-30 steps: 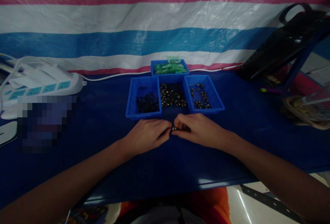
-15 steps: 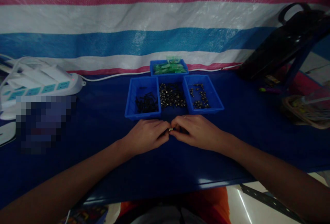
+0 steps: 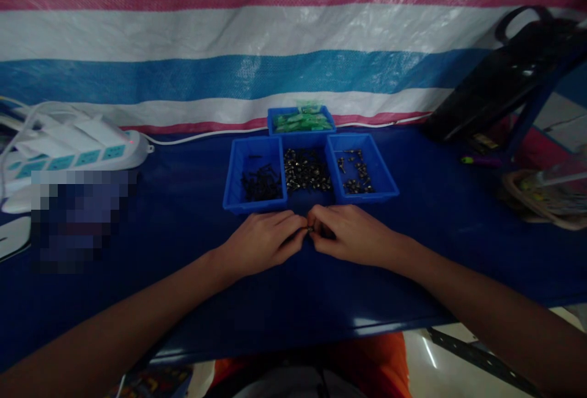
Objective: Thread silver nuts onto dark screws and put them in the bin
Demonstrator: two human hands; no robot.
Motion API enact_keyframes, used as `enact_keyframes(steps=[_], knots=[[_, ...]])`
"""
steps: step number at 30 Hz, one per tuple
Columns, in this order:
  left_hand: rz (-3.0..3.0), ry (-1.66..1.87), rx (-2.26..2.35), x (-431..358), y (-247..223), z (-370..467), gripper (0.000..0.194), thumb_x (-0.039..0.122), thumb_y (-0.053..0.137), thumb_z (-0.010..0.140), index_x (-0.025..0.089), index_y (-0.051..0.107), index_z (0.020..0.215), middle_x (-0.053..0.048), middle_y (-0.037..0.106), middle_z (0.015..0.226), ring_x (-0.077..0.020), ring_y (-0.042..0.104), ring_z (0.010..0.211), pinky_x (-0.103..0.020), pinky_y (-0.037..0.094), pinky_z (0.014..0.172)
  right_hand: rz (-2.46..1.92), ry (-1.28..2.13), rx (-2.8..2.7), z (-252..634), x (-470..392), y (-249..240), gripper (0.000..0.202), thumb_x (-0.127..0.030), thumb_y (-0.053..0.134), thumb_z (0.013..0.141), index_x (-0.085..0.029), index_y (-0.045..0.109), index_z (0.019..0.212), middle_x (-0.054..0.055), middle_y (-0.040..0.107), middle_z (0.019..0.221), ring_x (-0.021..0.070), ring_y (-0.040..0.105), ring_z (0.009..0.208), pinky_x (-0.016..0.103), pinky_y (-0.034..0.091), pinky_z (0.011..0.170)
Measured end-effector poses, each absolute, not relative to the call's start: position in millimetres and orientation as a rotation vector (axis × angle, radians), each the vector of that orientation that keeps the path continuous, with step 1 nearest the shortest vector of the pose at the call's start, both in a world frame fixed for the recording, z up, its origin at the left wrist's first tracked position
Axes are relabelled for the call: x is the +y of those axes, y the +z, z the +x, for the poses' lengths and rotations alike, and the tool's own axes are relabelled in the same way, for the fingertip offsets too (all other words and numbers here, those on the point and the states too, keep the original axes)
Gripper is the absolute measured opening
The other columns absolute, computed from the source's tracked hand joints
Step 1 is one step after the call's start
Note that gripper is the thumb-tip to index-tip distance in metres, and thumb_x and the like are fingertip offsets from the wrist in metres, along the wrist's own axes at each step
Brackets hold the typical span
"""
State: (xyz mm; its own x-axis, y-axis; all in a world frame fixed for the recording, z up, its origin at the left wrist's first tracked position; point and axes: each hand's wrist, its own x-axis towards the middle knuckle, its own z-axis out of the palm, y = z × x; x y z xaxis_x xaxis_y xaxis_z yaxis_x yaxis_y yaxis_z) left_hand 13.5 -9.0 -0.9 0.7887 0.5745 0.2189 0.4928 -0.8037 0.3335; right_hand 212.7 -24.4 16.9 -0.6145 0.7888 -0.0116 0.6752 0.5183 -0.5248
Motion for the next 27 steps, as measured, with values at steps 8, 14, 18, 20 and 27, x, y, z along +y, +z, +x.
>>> enact_keyframes(steps=[8,14,18,20,27], knots=[[2.796,0.461,0.756,-8.3,-5.3,12.5,0.021,0.027,0.037,0.091,0.017,0.056,0.088,0.001,0.059,0.074,-0.0097,0.056,0.066,-0.021,0.042,0.059,-1.228,0.644,-2.597,210.9,-24.8,15.2,0.005,-0.022,0.048,0.08,-0.018,0.046,0.082,-0.001,0.058,0.073,0.0107,0.055,0.066,0.021,0.036,0.059],[2.844,0.565,0.689,-8.2,-6.4,11.5,0.018,0.024,0.04,0.09,0.017,0.056,0.094,0.0,0.06,0.077,-0.0096,0.057,0.068,-0.02,0.044,0.06,-1.167,0.625,-2.623,212.3,-24.5,16.7,0.007,-0.024,0.047,0.083,-0.018,0.046,0.079,-0.001,0.057,0.074,0.0105,0.055,0.068,0.021,0.036,0.059],[2.77,0.558,0.794,-8.0,-4.5,12.1,0.017,0.023,0.04,0.09,0.018,0.055,0.094,0.002,0.06,0.075,-0.0086,0.057,0.065,-0.02,0.043,0.061,-1.215,0.56,-2.59,214.3,-23.1,16.4,0.012,-0.028,0.047,0.085,-0.018,0.047,0.079,-0.002,0.056,0.068,0.0103,0.055,0.063,0.021,0.035,0.057],[2.724,0.551,0.825,-7.4,-4.8,12.5,0.015,0.024,0.041,0.089,0.018,0.055,0.093,0.002,0.06,0.075,-0.0081,0.057,0.064,-0.019,0.043,0.06,-1.227,0.565,-2.566,215.0,-22.8,17.1,0.012,-0.029,0.048,0.085,-0.018,0.049,0.081,-0.002,0.056,0.068,0.0103,0.055,0.064,0.021,0.036,0.058],[2.637,0.509,0.797,-6.2,-6.7,12.0,0.011,0.022,0.042,0.087,0.017,0.051,0.092,0.003,0.059,0.074,-0.0071,0.055,0.061,-0.019,0.04,0.056,-1.162,0.644,-2.52,215.1,-24.4,20.6,0.014,-0.031,0.048,0.086,-0.017,0.052,0.086,-0.002,0.057,0.069,0.01,0.054,0.065,0.021,0.037,0.06]])
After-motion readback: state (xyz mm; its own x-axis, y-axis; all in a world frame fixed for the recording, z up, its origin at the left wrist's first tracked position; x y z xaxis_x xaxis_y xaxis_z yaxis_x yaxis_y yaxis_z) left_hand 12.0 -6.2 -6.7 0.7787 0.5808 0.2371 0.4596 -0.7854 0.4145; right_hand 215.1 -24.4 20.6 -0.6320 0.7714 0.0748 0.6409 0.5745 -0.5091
